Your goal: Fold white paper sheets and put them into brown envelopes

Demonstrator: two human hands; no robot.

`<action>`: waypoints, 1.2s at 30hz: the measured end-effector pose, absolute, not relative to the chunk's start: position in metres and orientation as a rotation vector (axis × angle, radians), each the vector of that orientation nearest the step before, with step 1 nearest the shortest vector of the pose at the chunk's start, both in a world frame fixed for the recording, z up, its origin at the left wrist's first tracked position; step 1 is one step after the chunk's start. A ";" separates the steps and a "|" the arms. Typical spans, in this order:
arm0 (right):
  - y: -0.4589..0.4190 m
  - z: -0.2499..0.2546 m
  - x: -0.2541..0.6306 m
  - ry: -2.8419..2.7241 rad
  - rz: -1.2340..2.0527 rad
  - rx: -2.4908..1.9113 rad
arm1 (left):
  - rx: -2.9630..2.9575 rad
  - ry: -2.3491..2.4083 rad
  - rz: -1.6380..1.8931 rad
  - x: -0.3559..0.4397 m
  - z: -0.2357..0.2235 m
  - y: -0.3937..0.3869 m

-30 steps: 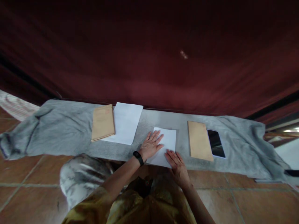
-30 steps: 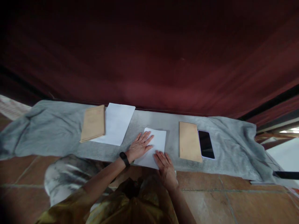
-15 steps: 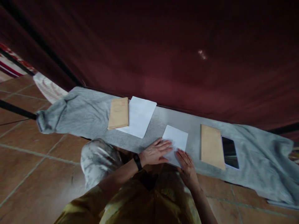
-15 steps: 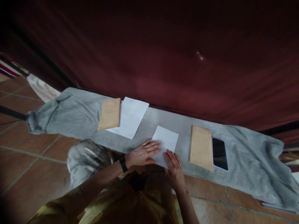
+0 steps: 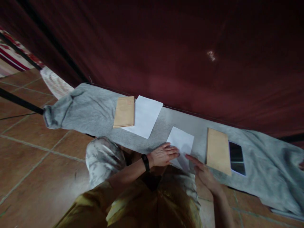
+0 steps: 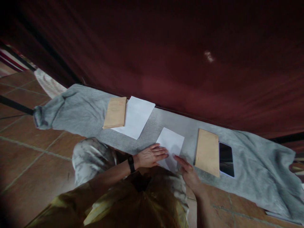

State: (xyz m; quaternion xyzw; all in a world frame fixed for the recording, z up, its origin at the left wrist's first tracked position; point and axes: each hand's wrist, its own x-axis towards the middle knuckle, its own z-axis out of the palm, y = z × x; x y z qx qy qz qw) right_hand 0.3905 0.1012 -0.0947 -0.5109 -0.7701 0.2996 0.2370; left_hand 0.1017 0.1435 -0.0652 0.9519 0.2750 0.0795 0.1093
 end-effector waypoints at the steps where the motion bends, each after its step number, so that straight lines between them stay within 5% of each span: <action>1: 0.107 -0.089 0.388 -2.053 0.814 -1.452 | 2.804 0.802 0.228 0.102 -0.065 0.144; 16: 0.185 -0.126 0.331 -2.188 0.114 -1.551 | 2.854 0.811 0.239 0.102 -0.077 0.138; 36: 0.186 -0.123 0.324 -2.231 -0.163 -1.806 | 2.830 0.910 0.413 0.084 -0.088 0.141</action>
